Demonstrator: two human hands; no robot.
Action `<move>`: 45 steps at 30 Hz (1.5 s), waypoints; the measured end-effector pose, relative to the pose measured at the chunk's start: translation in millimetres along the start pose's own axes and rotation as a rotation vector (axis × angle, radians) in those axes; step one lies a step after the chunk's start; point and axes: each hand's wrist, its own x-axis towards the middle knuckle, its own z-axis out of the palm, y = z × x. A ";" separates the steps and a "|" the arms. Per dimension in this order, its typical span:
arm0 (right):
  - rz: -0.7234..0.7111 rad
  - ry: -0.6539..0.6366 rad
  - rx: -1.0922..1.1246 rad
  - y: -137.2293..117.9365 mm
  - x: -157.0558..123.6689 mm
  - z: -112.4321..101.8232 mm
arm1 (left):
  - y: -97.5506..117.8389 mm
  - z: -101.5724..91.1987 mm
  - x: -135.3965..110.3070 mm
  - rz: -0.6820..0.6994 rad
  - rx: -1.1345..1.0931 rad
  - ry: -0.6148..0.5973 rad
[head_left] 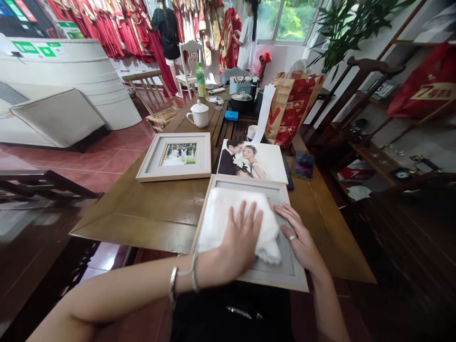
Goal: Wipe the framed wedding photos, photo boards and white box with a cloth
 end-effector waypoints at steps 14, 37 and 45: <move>0.005 0.015 0.009 -1.6 0.0 -0.5 | 0.7 -14.0 -10.5 0.142 -0.013 -0.122; 0.021 0.008 0.031 -4.6 -0.1 0.4 | -57.9 -15.3 13.9 0.041 -0.143 -0.160; 0.004 0.013 0.028 -2.5 0.2 0.2 | -25.4 -30.5 -90.7 0.229 -0.300 -0.401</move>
